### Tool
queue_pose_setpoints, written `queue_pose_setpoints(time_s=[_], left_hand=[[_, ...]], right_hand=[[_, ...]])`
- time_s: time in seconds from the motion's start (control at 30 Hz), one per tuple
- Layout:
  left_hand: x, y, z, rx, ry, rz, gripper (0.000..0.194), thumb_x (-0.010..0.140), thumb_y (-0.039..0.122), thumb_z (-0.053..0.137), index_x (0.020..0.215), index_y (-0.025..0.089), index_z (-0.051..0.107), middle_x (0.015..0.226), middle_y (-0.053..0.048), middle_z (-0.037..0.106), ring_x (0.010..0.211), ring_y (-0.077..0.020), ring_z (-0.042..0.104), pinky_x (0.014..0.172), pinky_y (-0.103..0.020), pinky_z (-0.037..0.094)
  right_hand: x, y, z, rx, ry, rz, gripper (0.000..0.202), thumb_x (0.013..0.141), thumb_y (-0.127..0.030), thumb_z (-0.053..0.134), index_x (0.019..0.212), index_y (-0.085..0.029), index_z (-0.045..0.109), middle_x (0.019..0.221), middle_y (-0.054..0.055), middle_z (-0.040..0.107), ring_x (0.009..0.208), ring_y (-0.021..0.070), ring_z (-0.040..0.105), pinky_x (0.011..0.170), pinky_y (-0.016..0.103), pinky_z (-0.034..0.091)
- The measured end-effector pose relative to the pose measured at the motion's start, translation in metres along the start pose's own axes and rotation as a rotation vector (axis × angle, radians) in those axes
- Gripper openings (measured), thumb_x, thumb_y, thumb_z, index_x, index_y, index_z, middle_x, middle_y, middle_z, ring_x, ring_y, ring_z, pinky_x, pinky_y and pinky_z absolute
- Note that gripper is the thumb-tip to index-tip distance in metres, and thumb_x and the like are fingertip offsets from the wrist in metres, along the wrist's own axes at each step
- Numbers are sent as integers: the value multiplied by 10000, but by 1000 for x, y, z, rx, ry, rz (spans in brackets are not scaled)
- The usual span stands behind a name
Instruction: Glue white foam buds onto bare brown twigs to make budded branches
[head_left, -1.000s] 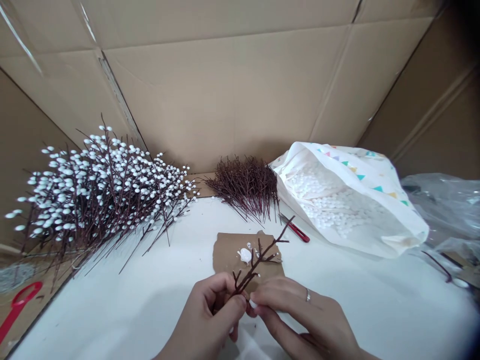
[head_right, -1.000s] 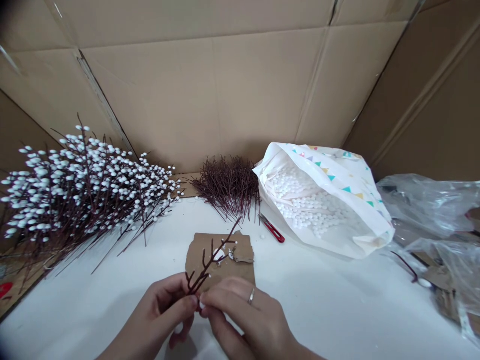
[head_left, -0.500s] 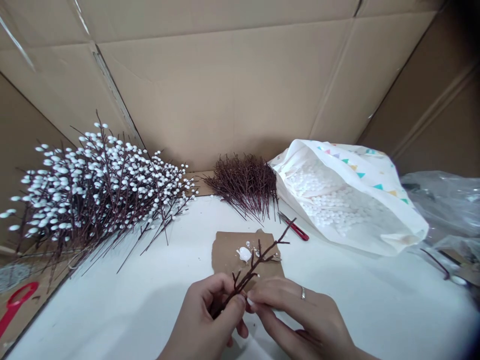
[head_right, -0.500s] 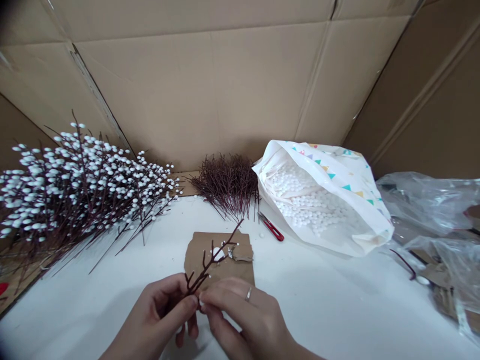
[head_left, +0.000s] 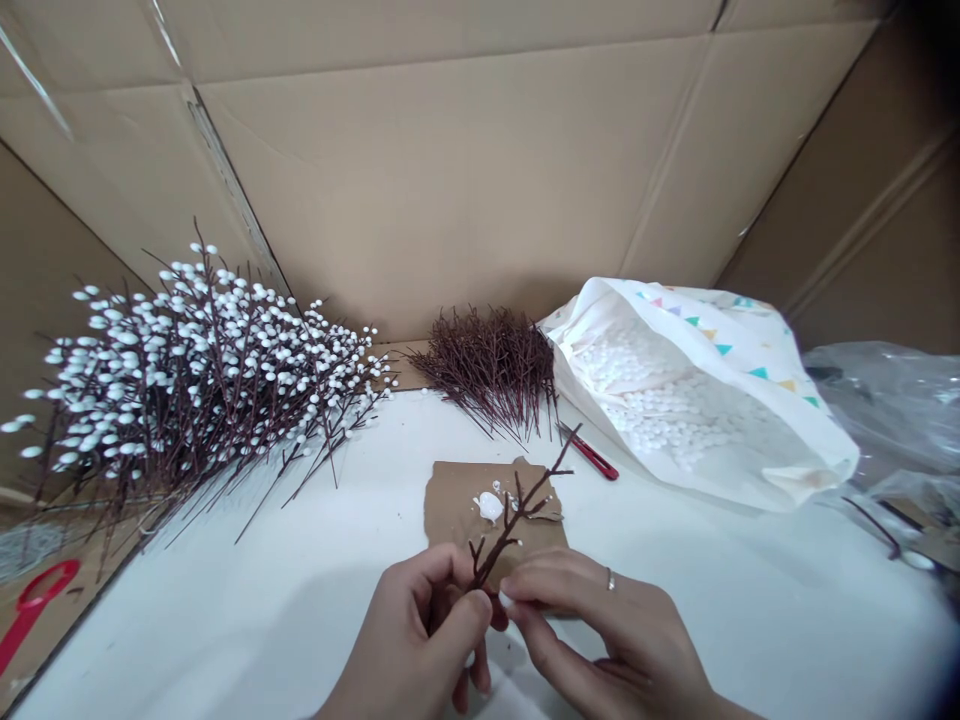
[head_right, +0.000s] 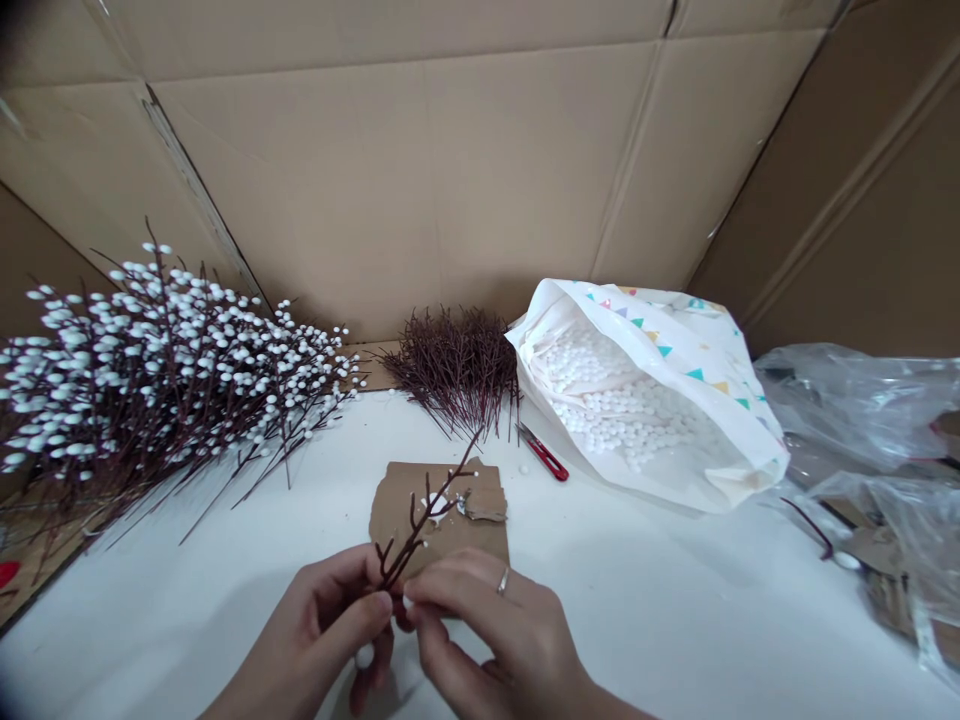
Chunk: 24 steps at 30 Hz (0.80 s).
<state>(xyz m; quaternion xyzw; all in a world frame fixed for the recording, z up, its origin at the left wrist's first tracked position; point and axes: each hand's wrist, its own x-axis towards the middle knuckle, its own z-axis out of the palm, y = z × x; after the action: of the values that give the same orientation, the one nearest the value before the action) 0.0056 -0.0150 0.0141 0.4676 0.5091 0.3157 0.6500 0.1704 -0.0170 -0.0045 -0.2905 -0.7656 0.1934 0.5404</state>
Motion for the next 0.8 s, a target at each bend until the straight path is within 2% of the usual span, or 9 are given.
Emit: queue_pose_setpoints(time_s=[0.13, 0.3, 0.57, 0.8], left_hand=[[1, 1, 2, -40, 7, 1, 222, 660, 322, 601, 616, 199, 420, 549, 47, 530, 381, -64, 461, 397, -191, 357], [2, -2, 1, -32, 14, -8, 194, 633, 255, 587, 580, 201, 408, 525, 43, 545, 379, -61, 457, 394, -182, 341], [1, 4, 1, -23, 24, 2, 256, 641, 290, 638, 564, 201, 409, 531, 32, 558, 418, -77, 494, 419, -188, 367], [-1, 4, 2, -10, 0, 12, 257, 659, 292, 627, 576, 201, 401, 539, 35, 539, 435, -78, 494, 434, -192, 367]], right_hand=[[0, 0, 0, -20, -22, -2, 274, 763, 39, 564, 949, -153, 622, 739, 60, 702, 662, 132, 670, 594, 201, 573], [-5, 0, 2, -56, -60, -20, 254, 765, 31, 571, 932, -158, 608, 752, 71, 701, 689, 147, 675, 619, 213, 578], [-4, 2, 2, -25, -65, 4, 268, 758, 38, 569, 937, -153, 629, 773, 68, 719, 729, 139, 699, 673, 188, 582], [-2, 0, 1, -25, -63, 7, 297, 757, 30, 551, 945, -184, 633, 767, 45, 727, 704, 136, 708, 656, 185, 588]])
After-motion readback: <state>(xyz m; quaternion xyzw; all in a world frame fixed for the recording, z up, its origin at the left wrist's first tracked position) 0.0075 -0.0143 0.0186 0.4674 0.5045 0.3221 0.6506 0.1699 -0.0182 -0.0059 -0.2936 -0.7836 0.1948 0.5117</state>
